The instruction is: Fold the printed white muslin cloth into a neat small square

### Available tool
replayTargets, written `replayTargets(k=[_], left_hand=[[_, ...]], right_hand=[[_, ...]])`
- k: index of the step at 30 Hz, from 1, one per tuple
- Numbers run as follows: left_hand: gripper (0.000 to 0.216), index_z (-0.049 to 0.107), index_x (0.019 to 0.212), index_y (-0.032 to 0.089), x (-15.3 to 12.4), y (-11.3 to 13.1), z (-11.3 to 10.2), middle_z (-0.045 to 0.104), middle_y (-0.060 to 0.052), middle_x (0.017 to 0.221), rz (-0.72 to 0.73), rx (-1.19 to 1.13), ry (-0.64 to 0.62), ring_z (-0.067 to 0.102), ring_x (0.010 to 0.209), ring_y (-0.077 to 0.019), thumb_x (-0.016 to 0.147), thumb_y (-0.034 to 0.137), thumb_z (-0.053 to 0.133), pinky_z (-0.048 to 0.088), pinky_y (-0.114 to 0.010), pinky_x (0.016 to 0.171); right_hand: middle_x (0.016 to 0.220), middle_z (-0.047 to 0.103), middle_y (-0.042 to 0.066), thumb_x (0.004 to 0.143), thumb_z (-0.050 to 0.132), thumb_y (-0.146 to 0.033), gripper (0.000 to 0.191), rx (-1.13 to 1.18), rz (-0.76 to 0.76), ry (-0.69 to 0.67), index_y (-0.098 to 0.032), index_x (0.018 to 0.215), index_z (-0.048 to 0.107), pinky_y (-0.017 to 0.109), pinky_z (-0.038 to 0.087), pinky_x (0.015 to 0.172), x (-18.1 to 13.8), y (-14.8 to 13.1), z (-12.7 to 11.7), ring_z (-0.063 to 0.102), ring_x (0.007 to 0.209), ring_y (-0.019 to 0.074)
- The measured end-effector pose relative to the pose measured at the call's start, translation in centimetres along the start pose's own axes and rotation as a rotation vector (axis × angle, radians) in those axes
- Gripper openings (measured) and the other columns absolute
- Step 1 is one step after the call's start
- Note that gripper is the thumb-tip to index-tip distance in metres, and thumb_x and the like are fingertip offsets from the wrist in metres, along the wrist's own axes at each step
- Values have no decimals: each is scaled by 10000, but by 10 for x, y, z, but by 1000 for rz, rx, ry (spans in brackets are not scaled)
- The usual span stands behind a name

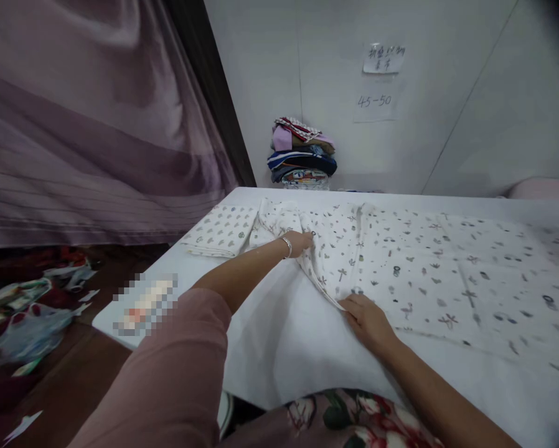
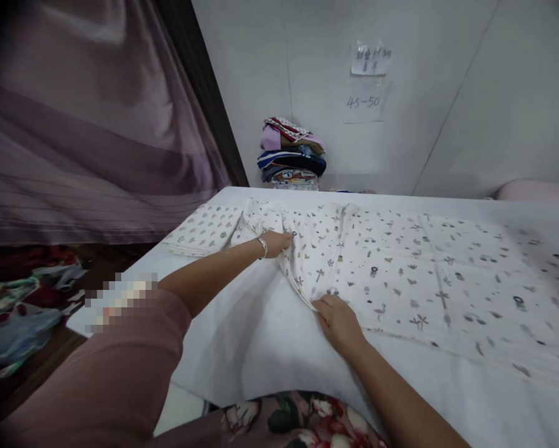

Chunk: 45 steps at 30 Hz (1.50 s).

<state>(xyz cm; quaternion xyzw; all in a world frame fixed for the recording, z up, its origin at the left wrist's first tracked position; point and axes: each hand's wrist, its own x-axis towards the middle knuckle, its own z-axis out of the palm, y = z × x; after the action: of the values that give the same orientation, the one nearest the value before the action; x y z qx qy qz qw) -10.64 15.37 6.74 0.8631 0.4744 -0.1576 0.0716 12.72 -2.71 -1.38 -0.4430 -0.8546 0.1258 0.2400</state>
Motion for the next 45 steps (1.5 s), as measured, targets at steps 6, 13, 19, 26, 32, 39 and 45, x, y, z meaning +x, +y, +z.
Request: replayTargets(k=[6, 13, 19, 26, 32, 39, 45], left_hand=[[162, 568, 889, 209, -24, -12, -3, 623, -65, 1022, 27, 162, -4, 591, 849, -215, 734, 180, 530, 412, -306, 693], [93, 556, 859, 208, -72, -21, -8, 634, -38, 956, -4, 169, 85, 583, 808, -175, 811, 262, 498, 384, -264, 657], [117, 550, 900, 204, -144, -10, 42, 632, -46, 933, -54, 108, 208, 598, 845, -197, 852, 272, 468, 384, -257, 612], [132, 554, 891, 210, -167, 2, 109, 624, -23, 976, -154, -91, 281, 598, 813, -164, 867, 216, 424, 393, -251, 619], [138, 575, 880, 216, -162, 5, 125, 638, -17, 954, -200, -258, 463, 578, 928, -174, 841, 176, 449, 426, -267, 703], [135, 577, 877, 209, -160, 6, 139, 645, -13, 939, -182, -383, 621, 566, 922, -172, 800, 144, 487, 446, -284, 755], [145, 578, 861, 215, -166, 3, 140, 643, -22, 898, -145, -416, 626, 553, 881, -174, 790, 137, 479, 444, -293, 743]], right_hand=[[952, 616, 78, 895, 381, -191, 294, -9, 11, -28, -210, 1056, 625, 321, 460, 737, 0, 0, -1, 550, 853, 198], [936, 604, 82, 923, 359, -231, 290, -54, -1, 15, -200, 1022, 630, 311, 457, 714, -2, -11, -13, 542, 846, 195], [897, 602, 97, 897, 388, -170, 291, -180, -146, 119, -187, 1039, 641, 312, 434, 693, -29, -11, -3, 535, 805, 197], [828, 616, 87, 893, 361, -159, 323, -234, -172, -47, -198, 983, 669, 301, 430, 635, -32, -7, 6, 538, 732, 192], [957, 639, 86, 896, 418, -292, 276, -26, -36, -326, -214, 994, 664, 327, 474, 719, 4, -31, -38, 585, 849, 211], [1024, 663, 66, 821, 576, -286, 215, 685, 297, -229, -194, 997, 659, 281, 507, 787, 150, -75, -9, 622, 898, 172], [517, 588, 54, 720, 676, -210, 140, 849, 828, -308, -99, 730, 590, 302, 513, 434, 223, -79, 66, 583, 447, 175]])
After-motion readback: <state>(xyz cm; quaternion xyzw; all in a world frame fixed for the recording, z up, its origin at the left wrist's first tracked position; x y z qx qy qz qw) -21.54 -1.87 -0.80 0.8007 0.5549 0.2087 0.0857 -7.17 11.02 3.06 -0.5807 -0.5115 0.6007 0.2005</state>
